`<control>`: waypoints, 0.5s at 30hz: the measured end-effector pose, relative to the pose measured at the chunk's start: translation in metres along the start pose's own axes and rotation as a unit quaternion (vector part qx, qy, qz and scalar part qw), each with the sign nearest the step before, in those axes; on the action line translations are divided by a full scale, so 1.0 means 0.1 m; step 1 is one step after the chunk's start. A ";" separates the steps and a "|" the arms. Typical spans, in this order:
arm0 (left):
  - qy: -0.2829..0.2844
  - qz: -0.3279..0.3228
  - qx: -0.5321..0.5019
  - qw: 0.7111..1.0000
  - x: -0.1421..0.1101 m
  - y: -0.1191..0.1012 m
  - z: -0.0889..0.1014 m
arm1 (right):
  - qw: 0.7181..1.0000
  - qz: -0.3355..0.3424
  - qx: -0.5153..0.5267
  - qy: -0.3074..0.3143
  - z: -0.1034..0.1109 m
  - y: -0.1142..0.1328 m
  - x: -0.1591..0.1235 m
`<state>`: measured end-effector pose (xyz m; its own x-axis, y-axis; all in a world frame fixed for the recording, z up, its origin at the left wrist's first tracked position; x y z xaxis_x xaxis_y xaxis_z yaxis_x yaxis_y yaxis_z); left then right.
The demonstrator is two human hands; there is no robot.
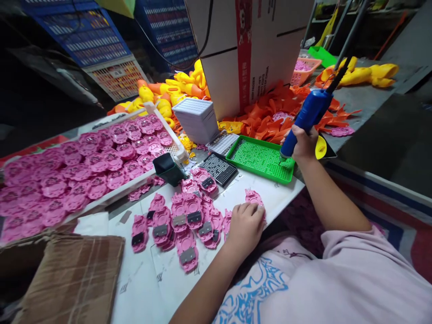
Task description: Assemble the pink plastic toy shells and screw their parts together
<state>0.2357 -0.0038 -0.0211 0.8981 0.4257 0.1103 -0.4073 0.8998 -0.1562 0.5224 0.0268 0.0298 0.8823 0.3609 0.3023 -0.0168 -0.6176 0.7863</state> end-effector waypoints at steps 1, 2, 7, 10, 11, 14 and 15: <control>-0.001 0.002 -0.003 1.000 0.00 0.00 0.00 | 1.000 0.001 -0.002 0.005 -0.01 0.00 0.00; -0.001 0.004 -0.006 1.000 0.00 0.01 0.00 | 1.000 0.001 -0.003 0.011 -0.01 -0.01 0.00; -0.010 0.006 -0.016 1.000 0.00 0.01 0.04 | 1.000 -0.001 0.002 0.017 -0.04 -0.02 0.00; -0.011 0.005 -0.022 1.000 -0.01 0.02 0.05 | 1.000 -0.005 0.002 0.018 -0.04 -0.01 0.02; -0.010 0.006 -0.024 1.000 -0.01 0.03 0.05 | 1.000 -0.007 0.005 0.018 -0.04 0.00 0.03; -0.010 0.010 -0.026 1.000 -0.01 0.04 0.04 | 0.999 -0.012 0.028 0.029 -0.06 0.07 0.06; -0.010 0.010 -0.027 1.000 0.00 0.04 0.04 | 0.999 -0.014 0.037 0.036 -0.07 0.10 0.06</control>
<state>0.2330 -0.0002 -0.0176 0.8862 0.4456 0.1267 -0.4150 0.8851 -0.2105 0.5241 0.0278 0.0435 0.8461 0.4257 0.3208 0.0444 -0.6560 0.7534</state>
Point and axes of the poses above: each hand's wrist, its own x-axis towards the middle knuckle, its own z-axis out of the back of the hand, y = z × x, the point moved 6 cm from there along x, towards the middle knuckle, and after that the axes turned 13 degrees about x, right-handed, at the moved point
